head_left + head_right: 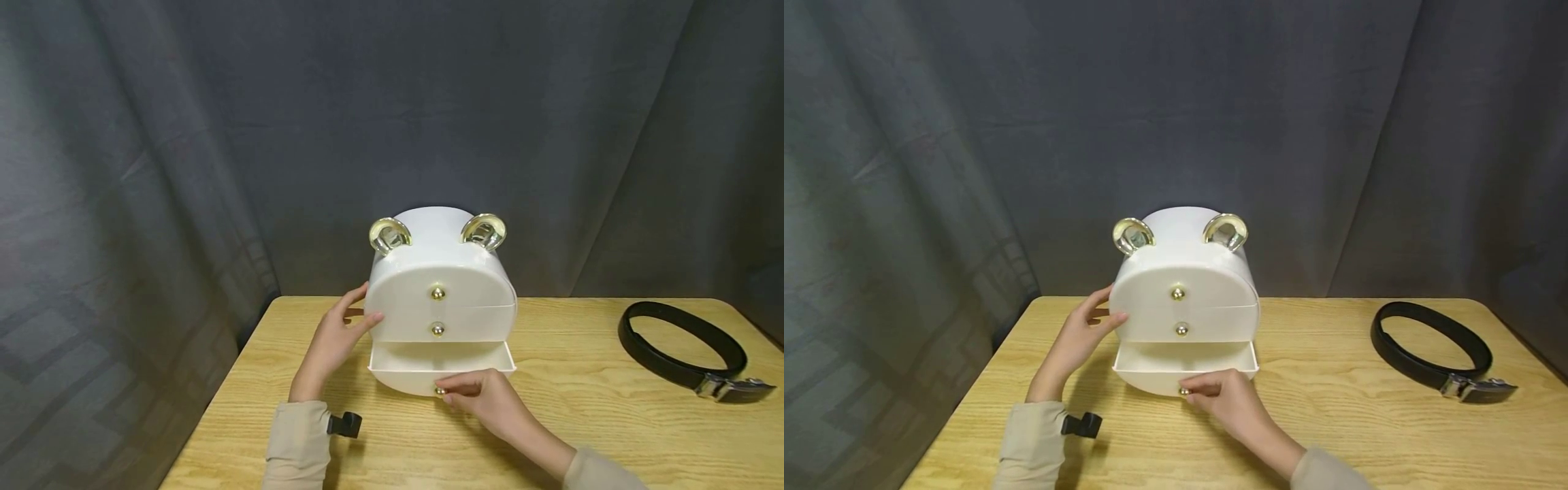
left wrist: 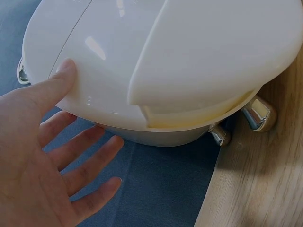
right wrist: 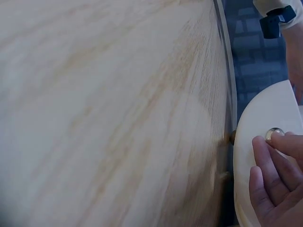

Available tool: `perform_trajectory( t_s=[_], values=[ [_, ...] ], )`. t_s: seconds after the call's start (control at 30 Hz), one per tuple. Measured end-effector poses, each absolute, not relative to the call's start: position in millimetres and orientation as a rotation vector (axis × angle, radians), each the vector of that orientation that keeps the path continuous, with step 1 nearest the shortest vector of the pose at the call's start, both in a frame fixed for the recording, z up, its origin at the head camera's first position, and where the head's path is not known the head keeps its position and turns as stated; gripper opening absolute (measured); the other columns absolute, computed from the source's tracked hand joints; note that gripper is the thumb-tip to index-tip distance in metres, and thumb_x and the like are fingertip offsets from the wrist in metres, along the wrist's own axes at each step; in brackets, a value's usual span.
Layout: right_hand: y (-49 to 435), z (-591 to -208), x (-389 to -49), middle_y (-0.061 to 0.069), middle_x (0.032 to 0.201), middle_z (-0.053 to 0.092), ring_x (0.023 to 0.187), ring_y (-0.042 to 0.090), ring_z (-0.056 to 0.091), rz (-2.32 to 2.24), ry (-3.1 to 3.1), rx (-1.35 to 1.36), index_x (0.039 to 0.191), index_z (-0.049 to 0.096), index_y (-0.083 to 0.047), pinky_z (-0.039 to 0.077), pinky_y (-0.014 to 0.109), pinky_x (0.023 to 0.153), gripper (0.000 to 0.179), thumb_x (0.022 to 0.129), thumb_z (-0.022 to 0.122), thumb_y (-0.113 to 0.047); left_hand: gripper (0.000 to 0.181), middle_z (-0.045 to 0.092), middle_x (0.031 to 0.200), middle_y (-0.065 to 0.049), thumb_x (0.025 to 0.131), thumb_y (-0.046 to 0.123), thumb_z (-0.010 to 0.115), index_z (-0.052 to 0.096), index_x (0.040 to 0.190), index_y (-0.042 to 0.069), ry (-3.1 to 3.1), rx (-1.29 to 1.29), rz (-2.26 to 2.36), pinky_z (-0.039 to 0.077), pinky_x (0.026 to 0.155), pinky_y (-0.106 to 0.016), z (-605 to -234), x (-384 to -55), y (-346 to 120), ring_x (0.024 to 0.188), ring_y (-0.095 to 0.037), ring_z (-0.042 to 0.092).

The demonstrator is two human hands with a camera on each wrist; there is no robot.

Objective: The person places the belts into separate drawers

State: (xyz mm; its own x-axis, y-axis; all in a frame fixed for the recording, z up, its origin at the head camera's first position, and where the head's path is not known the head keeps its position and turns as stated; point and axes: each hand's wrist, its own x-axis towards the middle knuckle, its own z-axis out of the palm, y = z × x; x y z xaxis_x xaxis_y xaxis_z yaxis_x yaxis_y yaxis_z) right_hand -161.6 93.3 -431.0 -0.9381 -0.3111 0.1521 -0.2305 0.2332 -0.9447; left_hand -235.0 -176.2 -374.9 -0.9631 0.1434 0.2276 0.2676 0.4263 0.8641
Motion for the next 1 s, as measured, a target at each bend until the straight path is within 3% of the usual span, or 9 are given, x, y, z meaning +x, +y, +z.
perform_trajectory(
  t_s=[1.0],
  values=[
    [92.0,-428.6,-146.9,0.018,0.102,0.073,0.078,0.026,0.072,-1.779,2.412,-0.476,0.104,0.076,0.001,0.058,0.026,0.067,0.019,0.086,0.073,0.002,0.064,0.051,0.143,-0.001,0.089,0.046,0.072,0.048,0.147,0.031,-2.551,-0.363,-1.558,0.051,0.089,-0.048,-373.7,-234.7,-175.2,0.117,-0.032,0.056]
  ],
)
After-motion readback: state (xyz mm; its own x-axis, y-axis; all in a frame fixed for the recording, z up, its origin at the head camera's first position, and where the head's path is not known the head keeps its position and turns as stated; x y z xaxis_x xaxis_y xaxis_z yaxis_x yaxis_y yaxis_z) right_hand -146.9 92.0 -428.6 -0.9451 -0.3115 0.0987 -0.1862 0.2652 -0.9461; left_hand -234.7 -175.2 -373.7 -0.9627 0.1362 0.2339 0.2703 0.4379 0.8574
